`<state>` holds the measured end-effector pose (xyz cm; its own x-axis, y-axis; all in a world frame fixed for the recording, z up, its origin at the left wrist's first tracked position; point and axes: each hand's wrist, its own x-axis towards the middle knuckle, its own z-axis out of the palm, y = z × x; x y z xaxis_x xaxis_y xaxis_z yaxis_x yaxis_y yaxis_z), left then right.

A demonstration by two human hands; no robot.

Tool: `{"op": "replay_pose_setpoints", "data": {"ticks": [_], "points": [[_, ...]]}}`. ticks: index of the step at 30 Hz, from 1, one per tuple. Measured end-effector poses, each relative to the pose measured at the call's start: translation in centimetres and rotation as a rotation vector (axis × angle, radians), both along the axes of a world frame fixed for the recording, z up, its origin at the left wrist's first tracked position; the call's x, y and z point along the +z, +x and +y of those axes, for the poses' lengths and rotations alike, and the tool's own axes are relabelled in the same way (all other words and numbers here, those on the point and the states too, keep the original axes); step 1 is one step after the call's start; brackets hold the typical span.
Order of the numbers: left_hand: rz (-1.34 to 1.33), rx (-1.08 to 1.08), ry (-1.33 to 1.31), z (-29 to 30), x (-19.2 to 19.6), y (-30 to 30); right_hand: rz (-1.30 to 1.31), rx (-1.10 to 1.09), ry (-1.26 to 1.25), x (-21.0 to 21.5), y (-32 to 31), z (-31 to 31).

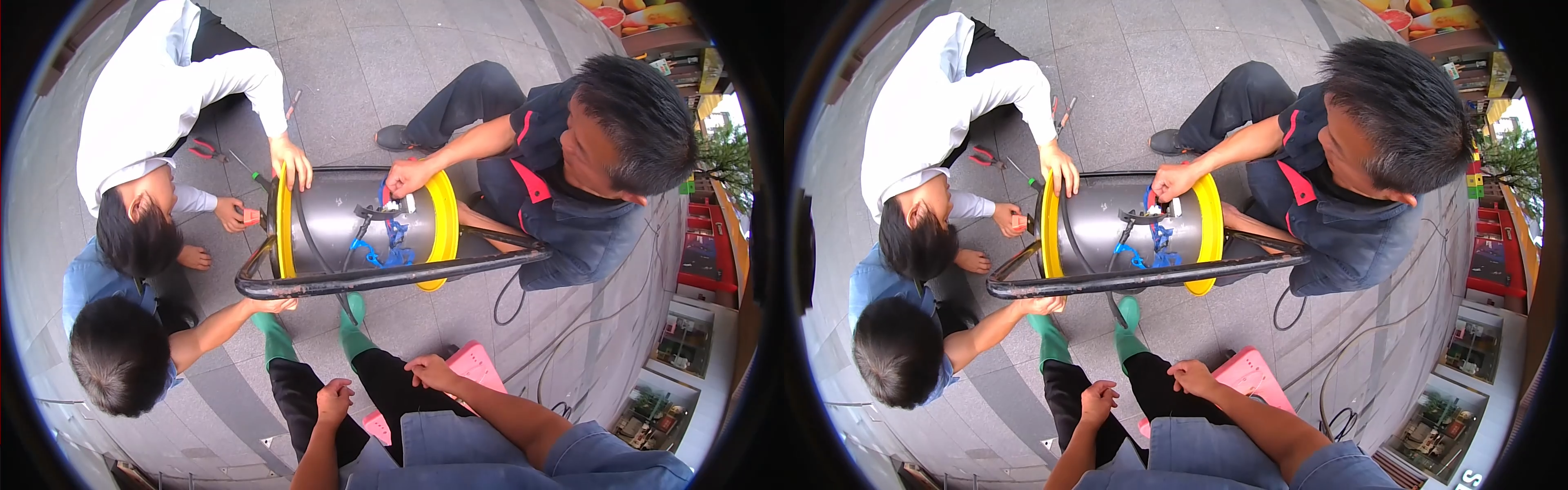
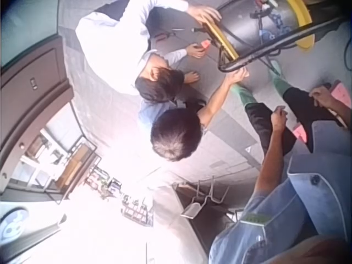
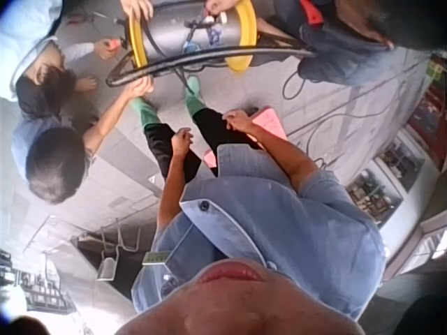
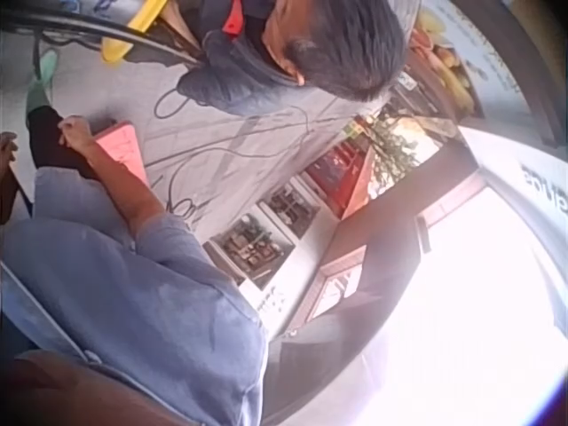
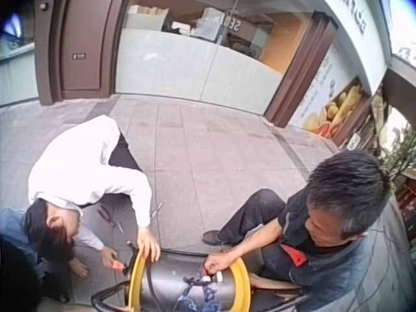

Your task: Collaborative assembly and repair of a large industrial cable reel using manual tools.

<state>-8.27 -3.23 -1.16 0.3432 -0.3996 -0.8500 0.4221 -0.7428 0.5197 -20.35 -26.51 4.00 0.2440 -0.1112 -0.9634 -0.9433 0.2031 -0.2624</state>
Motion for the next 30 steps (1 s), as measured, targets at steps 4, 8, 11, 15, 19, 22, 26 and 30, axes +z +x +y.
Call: {"op": "replay_pose_setpoints", "data": {"ticks": [4, 8, 11, 15, 19, 22, 26, 30], "points": [[0.012, 0.019, -0.023, -0.2, 0.1, -0.2, -0.003, 0.002, -0.021, -0.1, -0.4, -0.1], [0.016, 0.026, -0.019, -0.1, 0.0, -0.6, -0.001, 0.017, -0.026, -0.2, -0.7, -0.1], [0.020, 0.014, -0.016, 0.0, -0.1, -0.8, -0.005, 0.018, -0.029, -0.3, -0.7, 0.0], [0.018, -0.017, -0.021, 0.1, -0.2, -1.0, 0.001, 0.002, -0.042, -0.6, -1.1, 0.0], [0.008, -0.063, -0.016, 0.2, -0.1, -1.3, -0.011, -0.003, -0.038, -0.6, -1.2, -0.1], [0.016, -0.059, -0.026, 0.0, -0.1, -1.4, -0.012, -0.015, -0.043, -0.7, -1.6, -0.2], [0.022, -0.057, -0.014, 0.4, 0.0, -1.5, -0.018, -0.013, -0.048, -1.0, -1.7, 0.2], [0.007, -0.043, -0.033, 0.1, 0.0, -1.5, 0.000, 0.000, -0.052, -0.7, -1.1, 0.2]]}}
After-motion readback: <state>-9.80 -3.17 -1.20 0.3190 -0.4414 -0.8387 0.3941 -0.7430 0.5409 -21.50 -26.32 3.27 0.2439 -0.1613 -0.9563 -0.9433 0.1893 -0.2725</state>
